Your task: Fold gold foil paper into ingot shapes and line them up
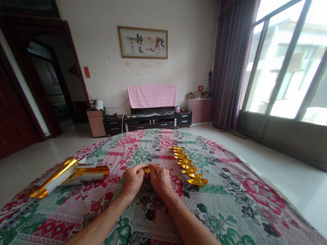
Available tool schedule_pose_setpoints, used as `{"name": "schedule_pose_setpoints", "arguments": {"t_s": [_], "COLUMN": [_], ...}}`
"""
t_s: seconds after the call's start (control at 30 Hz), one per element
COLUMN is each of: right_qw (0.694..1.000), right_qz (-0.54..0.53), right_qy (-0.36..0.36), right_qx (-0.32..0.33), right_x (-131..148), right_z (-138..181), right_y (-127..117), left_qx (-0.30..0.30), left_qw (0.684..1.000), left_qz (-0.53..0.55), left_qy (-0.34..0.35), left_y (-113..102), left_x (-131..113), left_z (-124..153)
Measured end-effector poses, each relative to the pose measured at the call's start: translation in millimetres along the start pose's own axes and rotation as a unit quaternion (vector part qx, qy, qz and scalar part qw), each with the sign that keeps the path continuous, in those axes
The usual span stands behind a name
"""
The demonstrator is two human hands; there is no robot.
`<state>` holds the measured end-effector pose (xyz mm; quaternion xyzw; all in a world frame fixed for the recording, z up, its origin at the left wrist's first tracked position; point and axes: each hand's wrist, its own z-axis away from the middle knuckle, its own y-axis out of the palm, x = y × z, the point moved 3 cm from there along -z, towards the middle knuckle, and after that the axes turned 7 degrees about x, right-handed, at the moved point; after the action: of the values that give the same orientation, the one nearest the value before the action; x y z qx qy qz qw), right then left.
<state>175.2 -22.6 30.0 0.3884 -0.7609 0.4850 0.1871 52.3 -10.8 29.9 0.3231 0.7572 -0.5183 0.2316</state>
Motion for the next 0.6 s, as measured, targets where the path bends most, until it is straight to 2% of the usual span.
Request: {"name": "schedule_pose_setpoints", "arguments": {"t_s": [0.27,0.47,0.6], "right_qw": [1.0,1.0,1.0], "right_qz": [-0.011,-0.016,-0.011], "right_qy": [0.004,0.021,0.017], "right_qx": [0.001,-0.002,-0.004], "right_x": [-3.1,-2.5,-1.2], "right_z": [0.1,-0.9,-0.8], "right_y": [1.6,-1.4,-1.1], "left_qx": [0.001,0.017,0.017], "left_qw": [1.0,0.999,1.0], "left_qz": [0.008,0.029,0.006], "left_qy": [-0.009,0.011,0.023], "left_y": [-2.1,2.3,0.5], "left_x": [-2.8,2.5,-0.2], "left_z": [0.9,-1.4,0.2]}}
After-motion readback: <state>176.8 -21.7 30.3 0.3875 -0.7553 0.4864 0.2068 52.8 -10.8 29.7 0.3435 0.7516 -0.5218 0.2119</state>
